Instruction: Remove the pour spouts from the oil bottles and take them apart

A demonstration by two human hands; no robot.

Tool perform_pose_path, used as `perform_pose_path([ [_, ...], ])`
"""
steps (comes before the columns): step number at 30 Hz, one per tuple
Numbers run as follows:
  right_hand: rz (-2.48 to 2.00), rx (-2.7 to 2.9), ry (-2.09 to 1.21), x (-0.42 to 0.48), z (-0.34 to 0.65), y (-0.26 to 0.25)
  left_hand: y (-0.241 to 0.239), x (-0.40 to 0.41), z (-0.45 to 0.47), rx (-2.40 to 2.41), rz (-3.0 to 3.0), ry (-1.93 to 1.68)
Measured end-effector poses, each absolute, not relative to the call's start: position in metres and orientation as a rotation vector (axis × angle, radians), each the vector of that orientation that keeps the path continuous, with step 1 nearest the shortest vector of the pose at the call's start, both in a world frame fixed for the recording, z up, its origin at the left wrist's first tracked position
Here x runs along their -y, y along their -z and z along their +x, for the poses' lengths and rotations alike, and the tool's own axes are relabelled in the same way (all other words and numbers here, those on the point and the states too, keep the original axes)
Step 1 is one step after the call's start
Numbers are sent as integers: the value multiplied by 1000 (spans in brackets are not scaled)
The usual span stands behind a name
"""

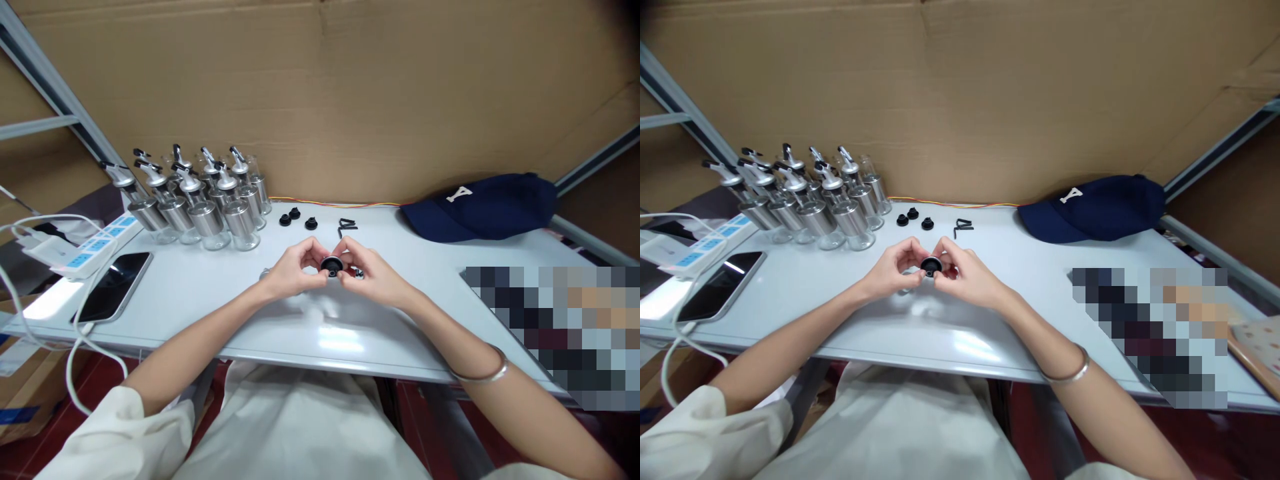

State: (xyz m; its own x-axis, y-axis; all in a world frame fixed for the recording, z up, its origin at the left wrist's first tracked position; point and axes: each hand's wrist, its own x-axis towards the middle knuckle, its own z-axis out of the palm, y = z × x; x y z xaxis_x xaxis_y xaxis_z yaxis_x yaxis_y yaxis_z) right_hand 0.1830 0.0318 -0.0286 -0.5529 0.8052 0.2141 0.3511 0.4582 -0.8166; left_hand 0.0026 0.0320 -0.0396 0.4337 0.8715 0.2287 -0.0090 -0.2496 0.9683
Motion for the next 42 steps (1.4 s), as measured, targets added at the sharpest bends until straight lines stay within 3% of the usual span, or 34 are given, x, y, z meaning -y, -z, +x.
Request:
perform_pose_path([
  [19, -920, 2079, -948, -39, 189, 31, 45, -39, 2, -799, 1793, -1111],
  [33, -964, 2154, -567, -43, 191, 34, 48, -40, 0, -801, 1931, -1074],
  [42, -984, 2314, -659, -49, 196, 16, 49, -48, -6, -822, 1901, -1079],
])
